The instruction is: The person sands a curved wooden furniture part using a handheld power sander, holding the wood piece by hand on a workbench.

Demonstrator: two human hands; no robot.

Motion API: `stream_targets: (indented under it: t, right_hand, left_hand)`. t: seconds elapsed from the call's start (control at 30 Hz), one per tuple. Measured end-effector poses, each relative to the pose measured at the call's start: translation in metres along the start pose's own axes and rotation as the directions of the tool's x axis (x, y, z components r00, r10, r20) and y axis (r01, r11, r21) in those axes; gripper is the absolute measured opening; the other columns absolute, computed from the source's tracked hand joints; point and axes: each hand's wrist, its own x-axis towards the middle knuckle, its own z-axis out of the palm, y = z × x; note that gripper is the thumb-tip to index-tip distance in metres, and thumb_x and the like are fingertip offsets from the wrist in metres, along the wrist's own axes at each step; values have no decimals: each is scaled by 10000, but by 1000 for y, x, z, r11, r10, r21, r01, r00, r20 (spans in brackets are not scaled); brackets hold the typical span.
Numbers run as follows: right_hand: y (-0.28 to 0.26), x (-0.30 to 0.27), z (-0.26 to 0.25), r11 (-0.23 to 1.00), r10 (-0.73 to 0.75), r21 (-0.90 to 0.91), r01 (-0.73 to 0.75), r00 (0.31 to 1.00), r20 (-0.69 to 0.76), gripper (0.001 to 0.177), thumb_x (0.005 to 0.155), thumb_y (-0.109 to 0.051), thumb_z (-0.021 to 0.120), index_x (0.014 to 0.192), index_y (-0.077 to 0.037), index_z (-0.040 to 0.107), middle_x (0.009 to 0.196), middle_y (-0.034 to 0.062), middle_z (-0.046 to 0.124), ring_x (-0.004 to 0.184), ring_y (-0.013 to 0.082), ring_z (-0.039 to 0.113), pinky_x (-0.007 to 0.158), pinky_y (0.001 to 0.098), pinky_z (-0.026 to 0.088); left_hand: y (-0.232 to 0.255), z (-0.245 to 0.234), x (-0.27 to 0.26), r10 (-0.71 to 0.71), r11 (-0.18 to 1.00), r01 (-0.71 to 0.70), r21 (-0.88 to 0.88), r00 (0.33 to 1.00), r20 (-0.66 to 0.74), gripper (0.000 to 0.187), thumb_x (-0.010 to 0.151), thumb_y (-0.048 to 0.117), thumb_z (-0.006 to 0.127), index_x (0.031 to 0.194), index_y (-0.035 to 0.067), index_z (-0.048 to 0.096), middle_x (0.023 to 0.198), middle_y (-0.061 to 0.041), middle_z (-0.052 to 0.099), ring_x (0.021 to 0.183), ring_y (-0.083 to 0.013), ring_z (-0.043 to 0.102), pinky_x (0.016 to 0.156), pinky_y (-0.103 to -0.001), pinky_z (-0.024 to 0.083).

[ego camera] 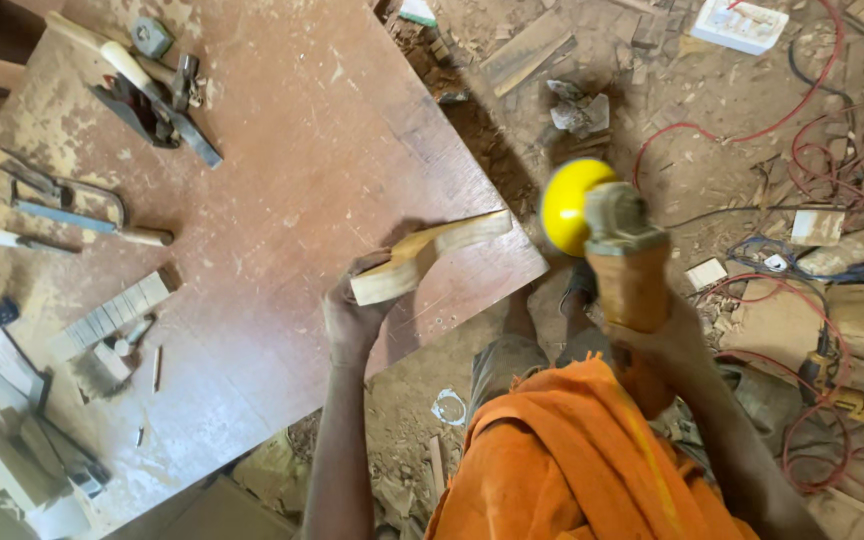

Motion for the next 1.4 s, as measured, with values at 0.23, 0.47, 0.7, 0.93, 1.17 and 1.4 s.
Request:
stream_targets:
  t: [0.23,0.47,0.7,0.93,1.17,1.4]
  right_hand:
    - [-51,9,59,982,-188,55,183,977,102,689,636,-195,857,1265,-52,617,1095,114,738,985,207,706,856,379,564]
    - [-82,18,73,979,-172,-83,184,977,128,640,627,-197,871,1208,-66,636,1060,138,757,986,239,736,869,396,568]
    - [-89,16,75,944,-316,-63,323,943,102,645,627,-179,870,1209,-56,620,1039,120,728,945,218,705,839,381,554]
    - [-128,5,61,922,-385,34,385,908,162,603,698,-164,840,1249,-43,628,1086,89,749,953,172,711,847,344,568]
    - [-144,1,72,854,-432,-254,454,891,138,615,656,-177,877,1203,-29,638,1006,136,749,882,205,728,788,371,565]
    - [-154,5,90,899,-168,-369,234,965,203,575,630,-223,891,1124,-38,664,922,162,766,813,280,752,750,417,587]
  left_hand:
    - [-17,4,-14,-46,998,41,-45,993,-113,402,797,-16,847,1162,-18,679,1239,-137,744,1148,-182,702,998,-331,577]
    - [-25,-19,-12,-157,979,125,-158,966,-207,382,782,-51,835,1128,-27,677,1148,-118,744,1050,-172,716,918,-346,637]
    - [-60,-49,-48,-293,955,288,-68,886,-360,442,710,-43,931,1080,-35,688,1034,-139,768,934,-178,702,864,-328,584]
    - [-57,-78,-69,-262,962,203,-184,879,-398,460,721,48,902,1125,12,686,1079,-106,732,978,-173,708,860,-321,597]
    - [-17,-70,-48,166,857,31,515,929,-332,380,687,174,910,911,32,638,907,-172,687,812,-367,676,687,-447,550]
    - [-37,-48,-47,-51,819,172,548,972,-227,366,814,314,899,896,82,629,749,-45,705,536,-179,692,493,-342,572]
